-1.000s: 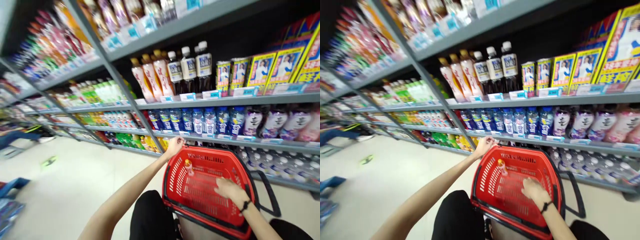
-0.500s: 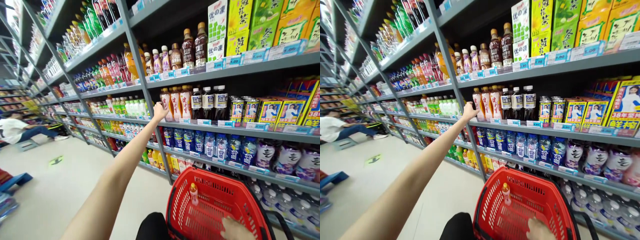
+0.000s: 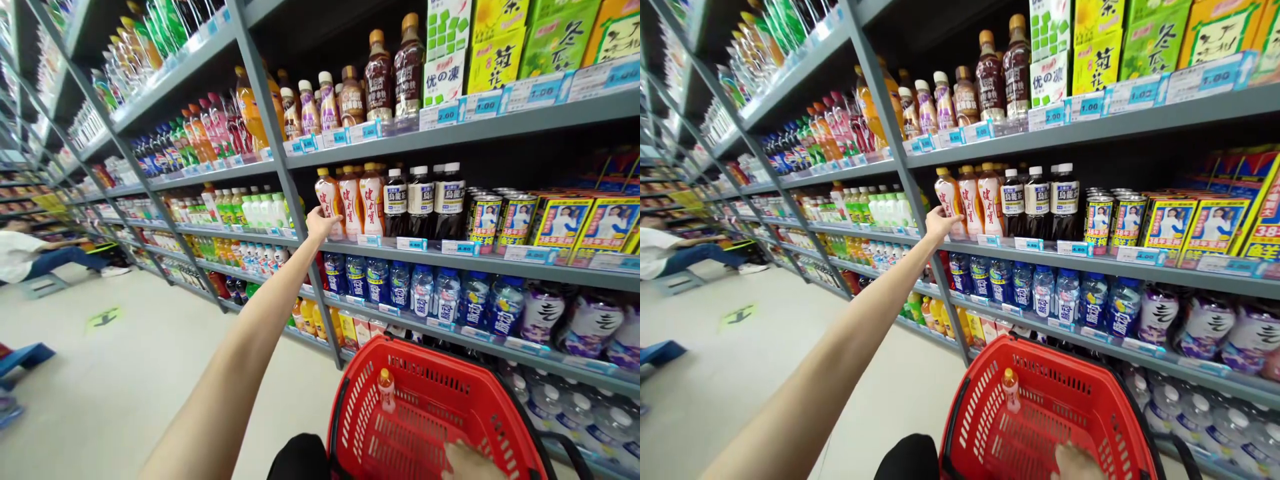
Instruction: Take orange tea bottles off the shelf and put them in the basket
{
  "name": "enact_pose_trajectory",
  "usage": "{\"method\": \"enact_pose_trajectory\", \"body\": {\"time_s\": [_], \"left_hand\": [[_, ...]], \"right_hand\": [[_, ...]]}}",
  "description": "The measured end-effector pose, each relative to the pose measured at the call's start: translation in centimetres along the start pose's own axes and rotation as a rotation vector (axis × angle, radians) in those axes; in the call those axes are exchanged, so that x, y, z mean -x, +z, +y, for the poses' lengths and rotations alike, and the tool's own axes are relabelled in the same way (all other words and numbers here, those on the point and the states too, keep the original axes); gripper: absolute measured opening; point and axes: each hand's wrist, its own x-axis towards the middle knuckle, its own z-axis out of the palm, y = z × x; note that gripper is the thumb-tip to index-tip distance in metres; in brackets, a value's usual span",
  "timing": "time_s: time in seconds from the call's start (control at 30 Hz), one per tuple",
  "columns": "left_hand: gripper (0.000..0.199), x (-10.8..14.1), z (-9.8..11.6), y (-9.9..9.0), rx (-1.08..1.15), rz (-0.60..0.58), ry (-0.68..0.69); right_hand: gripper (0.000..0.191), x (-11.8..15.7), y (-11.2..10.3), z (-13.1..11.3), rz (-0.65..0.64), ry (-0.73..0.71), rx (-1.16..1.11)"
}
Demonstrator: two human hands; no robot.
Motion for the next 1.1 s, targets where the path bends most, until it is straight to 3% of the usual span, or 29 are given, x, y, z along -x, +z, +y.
{"method": "enact_pose_trajectory", "body": {"time_s": [0.17, 0.27, 0.33, 0.43, 0.5, 0.6, 0.73, 0.8, 0.87, 1.1], "left_hand": [[0.069, 3.1, 1.0, -1.5, 0.198, 0.2, 0.147], [0.066, 5.8, 2.3, -4.2, 0.424, 0.401, 0.28], [0.061, 8.9, 2.9, -6.2, 0.514, 0.48, 0.269], [0.057, 15.7, 3.3, -7.7, 0.49, 0.291, 0.094], [0.054, 21.2, 3.2, -7.1, 0.562, -0.029, -0.094], [0.058, 29.1, 2.2, -4.1, 0.706, -0.379, -0.434], [0.063, 36.6, -0.1, -0.1, 0.691, -0.52, -0.698], [0.067, 38.6, -1.3, 0.7, 0.68, -0.528, -0.718], [0.071, 39.5, -2.1, 0.7, 0.656, -0.536, -0.66], [0.086, 39.9, -3.2, 0.4, 0.722, -0.64, -0.209]], "right_hand": [[0.045, 0.4, -1.5, -0.8, -0.116, -0.012, 0.021], [0.042, 0.7, -2.5, -0.8, -0.106, -0.02, 0.019], [0.04, 0.9, -3.4, -0.9, -0.077, -0.044, 0.01], [0.037, 1.2, -4.9, -1.5, -0.017, -0.095, -0.023], [0.036, 1.3, -5.8, -2.4, 0.053, -0.136, -0.091], [0.042, 1.1, -6.1, -4.1, 0.274, -0.258, -0.599], [0.059, 0.6, -4.7, -6.1, 0.247, -0.42, -1.185], [0.061, 0.4, -3.8, -6.7, 0.221, -0.468, -1.29], [0.063, 0.4, -3.0, -7.1, 0.231, -0.425, -1.327], [0.055, 0.9, -1.1, -6.6, 0.102, -0.287, -1.473]]}}
